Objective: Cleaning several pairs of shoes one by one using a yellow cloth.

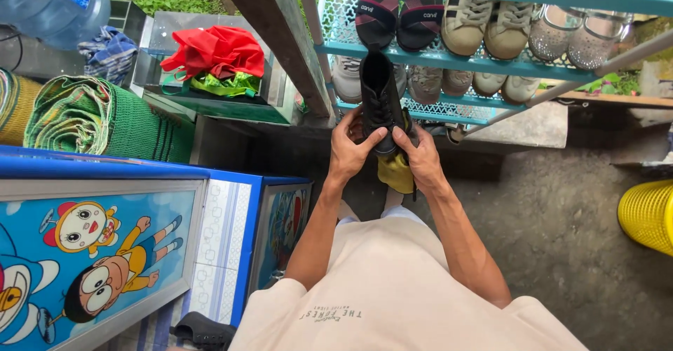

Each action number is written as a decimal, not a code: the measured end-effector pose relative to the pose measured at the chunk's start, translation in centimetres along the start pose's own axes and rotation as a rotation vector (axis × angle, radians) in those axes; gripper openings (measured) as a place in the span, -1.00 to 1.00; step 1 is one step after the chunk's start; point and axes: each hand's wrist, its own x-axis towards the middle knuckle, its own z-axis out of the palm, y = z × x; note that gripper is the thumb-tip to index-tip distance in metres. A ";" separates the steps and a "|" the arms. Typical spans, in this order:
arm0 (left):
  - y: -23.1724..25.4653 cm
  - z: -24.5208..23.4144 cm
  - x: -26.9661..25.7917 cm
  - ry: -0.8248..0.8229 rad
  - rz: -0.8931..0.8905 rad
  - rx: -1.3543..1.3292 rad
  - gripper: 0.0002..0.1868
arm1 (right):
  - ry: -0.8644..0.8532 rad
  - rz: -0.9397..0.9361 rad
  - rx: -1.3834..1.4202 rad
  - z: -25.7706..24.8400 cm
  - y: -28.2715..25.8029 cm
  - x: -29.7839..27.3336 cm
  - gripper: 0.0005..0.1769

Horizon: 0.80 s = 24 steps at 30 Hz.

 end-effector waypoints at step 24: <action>0.3 3.2 16.0 0.481 0.441 1.129 -0.04 | 0.137 -0.027 0.029 -4.2 -1.6 -3.5 -0.43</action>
